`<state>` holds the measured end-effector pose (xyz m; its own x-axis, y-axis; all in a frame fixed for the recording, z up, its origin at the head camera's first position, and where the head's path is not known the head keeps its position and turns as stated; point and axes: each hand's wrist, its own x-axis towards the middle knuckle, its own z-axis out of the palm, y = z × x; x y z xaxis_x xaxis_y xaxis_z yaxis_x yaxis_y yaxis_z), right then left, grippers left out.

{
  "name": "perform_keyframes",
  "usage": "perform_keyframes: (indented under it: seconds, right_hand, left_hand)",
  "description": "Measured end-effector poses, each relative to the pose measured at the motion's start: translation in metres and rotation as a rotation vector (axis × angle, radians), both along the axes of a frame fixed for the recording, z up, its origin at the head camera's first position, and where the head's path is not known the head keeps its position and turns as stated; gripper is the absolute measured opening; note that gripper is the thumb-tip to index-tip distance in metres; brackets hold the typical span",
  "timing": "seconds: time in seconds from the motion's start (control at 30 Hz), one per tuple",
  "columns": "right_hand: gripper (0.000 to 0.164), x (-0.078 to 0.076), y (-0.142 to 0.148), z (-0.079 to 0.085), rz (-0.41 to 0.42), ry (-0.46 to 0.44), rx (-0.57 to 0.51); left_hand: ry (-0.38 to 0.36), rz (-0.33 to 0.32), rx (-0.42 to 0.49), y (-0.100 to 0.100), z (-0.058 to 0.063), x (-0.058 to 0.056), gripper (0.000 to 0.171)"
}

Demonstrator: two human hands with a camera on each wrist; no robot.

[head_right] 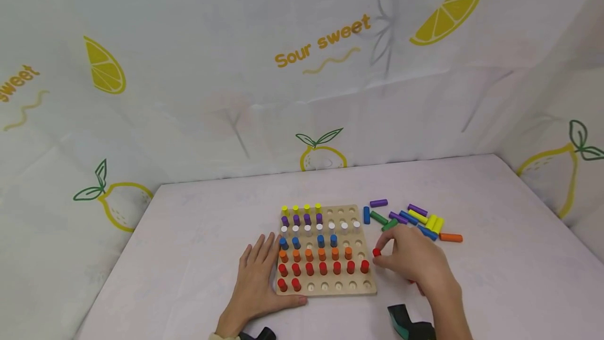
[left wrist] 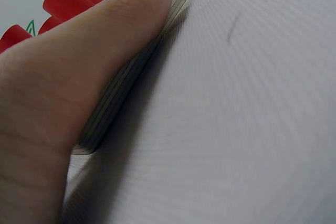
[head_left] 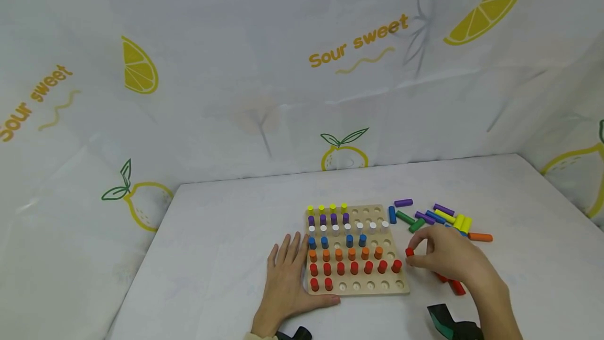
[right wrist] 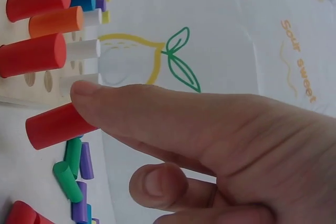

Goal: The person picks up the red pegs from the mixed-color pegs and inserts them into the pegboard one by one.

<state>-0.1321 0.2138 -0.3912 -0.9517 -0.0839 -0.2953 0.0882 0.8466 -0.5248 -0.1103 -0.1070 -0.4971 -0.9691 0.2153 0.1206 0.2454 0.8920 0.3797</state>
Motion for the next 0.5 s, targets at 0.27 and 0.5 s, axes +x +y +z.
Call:
perform_keyframes:
  seconds: [0.27,0.5]
  right_hand:
    - [0.032,0.006,-0.002,0.007,0.005,0.047,-0.051]
    - [0.031,0.009,-0.008,0.012,0.049,0.115,-0.083]
  left_hand:
    - [-0.001,-0.003,0.010,0.000,0.001,0.000,0.135]
    - [-0.011,-0.002,0.016,0.000,0.001,0.000,0.135]
